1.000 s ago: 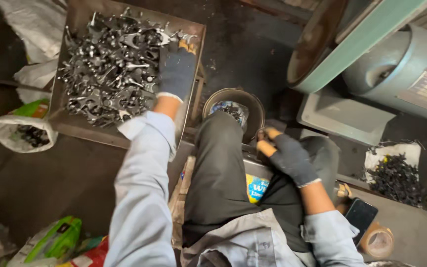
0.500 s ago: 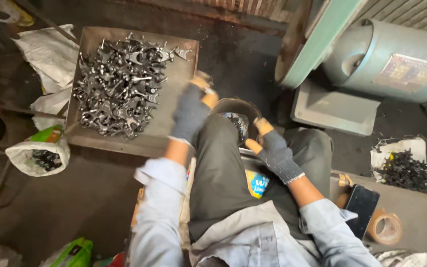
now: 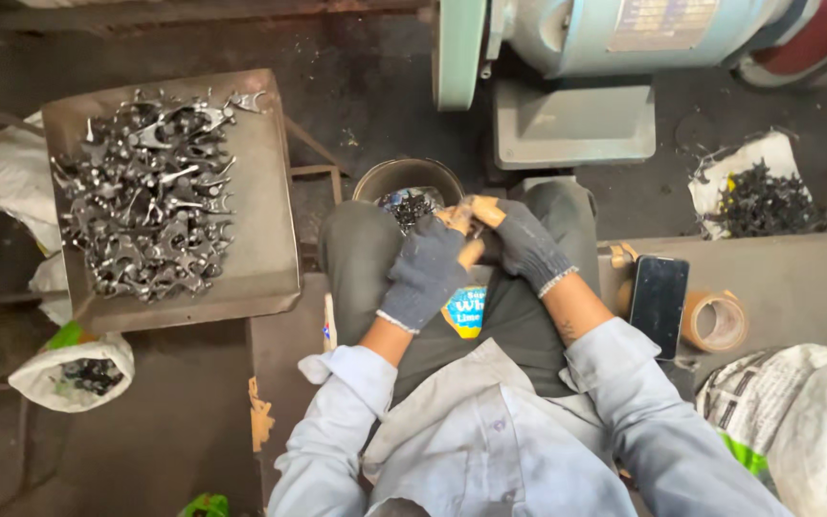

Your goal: The person repeatedly picks up small metal parts from a tray and grinds them against a rotating belt sander, producing sparks. After each grind, the part is returned to the tray. The cycle continues throughout the clip.

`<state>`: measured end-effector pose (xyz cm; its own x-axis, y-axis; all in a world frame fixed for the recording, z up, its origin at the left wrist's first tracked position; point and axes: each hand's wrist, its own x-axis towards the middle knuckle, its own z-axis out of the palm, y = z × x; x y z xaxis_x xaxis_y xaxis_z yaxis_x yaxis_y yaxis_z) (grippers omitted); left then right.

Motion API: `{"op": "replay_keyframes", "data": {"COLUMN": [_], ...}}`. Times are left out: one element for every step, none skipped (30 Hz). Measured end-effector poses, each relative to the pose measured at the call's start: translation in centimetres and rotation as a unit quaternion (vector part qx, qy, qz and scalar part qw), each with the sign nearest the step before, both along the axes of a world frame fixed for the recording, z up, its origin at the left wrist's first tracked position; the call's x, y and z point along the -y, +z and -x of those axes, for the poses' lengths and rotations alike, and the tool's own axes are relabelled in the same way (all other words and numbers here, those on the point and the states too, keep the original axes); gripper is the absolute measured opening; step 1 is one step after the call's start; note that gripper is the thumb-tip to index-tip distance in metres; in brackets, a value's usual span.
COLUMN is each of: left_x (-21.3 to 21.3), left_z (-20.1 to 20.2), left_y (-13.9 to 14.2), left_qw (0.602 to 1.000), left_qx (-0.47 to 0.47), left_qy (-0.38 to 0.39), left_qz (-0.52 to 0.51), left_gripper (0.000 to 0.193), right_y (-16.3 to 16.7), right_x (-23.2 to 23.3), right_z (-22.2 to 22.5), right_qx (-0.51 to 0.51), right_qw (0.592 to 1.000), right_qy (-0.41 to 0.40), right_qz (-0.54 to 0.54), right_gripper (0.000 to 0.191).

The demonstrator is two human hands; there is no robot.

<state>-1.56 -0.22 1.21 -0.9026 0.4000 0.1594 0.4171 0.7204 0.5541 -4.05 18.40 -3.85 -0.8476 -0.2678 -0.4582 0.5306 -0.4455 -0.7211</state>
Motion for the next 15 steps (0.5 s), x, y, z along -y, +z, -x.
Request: {"op": "replay_keyframes", "data": {"left_x": [-0.2, -0.4, -0.3, -0.1, 0.3, 0.8, 1.2, 1.5, 1.3, 0.8, 0.2, -0.5, -1.2, -1.8, -2.2], "left_z": [0.4, 1.0, 1.8, 2.7, 3.5, 4.4, 5.3, 6.1, 7.1, 8.1, 9.4, 10.9, 12.4, 13.5, 14.3], "left_y": [0.3, 0.4, 0.5, 0.4, 0.2, -0.1, -0.4, -0.9, -1.5, -2.3, -3.1, -4.1, -5.2, -6.4, -7.6], "left_qw": [0.997, 0.989, 0.993, 0.994, 0.99, 0.974, 0.948, 0.913, 0.887, 0.858, 0.825, 0.816, 0.807, 0.797, 0.791], "left_qx": [0.061, 0.119, 0.109, 0.1, 0.09, 0.162, 0.232, 0.301, 0.324, 0.347, 0.367, 0.367, 0.367, 0.366, 0.348], "left_qy": [0.017, 0.036, 0.039, 0.045, 0.053, 0.052, 0.051, 0.049, 0.048, 0.046, 0.043, 0.066, 0.088, 0.11, 0.12], "left_qz": [0.043, 0.086, 0.028, -0.031, -0.09, -0.151, -0.211, -0.271, -0.324, -0.376, -0.428, -0.441, -0.455, -0.469, -0.488], "left_gripper": [0.046, 0.038, 0.033, 0.028, 0.024, 0.025, 0.027, 0.028, 0.028, 0.029, 0.029, 0.029, 0.029, 0.029, 0.029], "right_y": [0.0, 0.3, 0.8, 1.5, 2.3, 3.1, 3.9, 4.5, 4.9, 5.1, 5.1, 4.8, 4.3, 3.8, 3.0], "right_x": [0.2, 0.4, 0.3, -0.1, -0.3, -0.4, -0.7, -0.8, -0.7, -0.6, -0.4, 0.1, 0.6, 1.1, 1.7], "right_z": [0.2, 0.4, 0.6, 0.6, 0.8, 1.3, 1.8, 2.3, 3.1, 4.3, 5.7, 7.1, 8.7, 10.0, 11.2], "right_qx": [0.017, 0.033, 0.002, -0.029, -0.059, -0.118, -0.177, -0.233, -0.211, -0.186, -0.163, -0.127, -0.091, -0.055, -0.064], "right_qw": [0.998, 0.992, 0.99, 0.985, 0.978, 0.97, 0.957, 0.942, 0.951, 0.958, 0.965, 0.976, 0.984, 0.99, 0.986], "right_qy": [0.009, 0.02, 0.047, 0.077, 0.111, 0.118, 0.126, 0.135, 0.119, 0.102, 0.084, 0.063, 0.041, 0.021, 0.011], "right_qz": [-0.058, -0.116, -0.132, -0.149, -0.166, -0.178, -0.189, -0.199, -0.195, -0.191, -0.189, -0.167, -0.146, -0.125, -0.156], "right_gripper": [0.049, 0.054, 0.052, 0.049, 0.048, 0.045, 0.042, 0.04, 0.039, 0.039, 0.038, 0.037, 0.035, 0.034, 0.033]}}
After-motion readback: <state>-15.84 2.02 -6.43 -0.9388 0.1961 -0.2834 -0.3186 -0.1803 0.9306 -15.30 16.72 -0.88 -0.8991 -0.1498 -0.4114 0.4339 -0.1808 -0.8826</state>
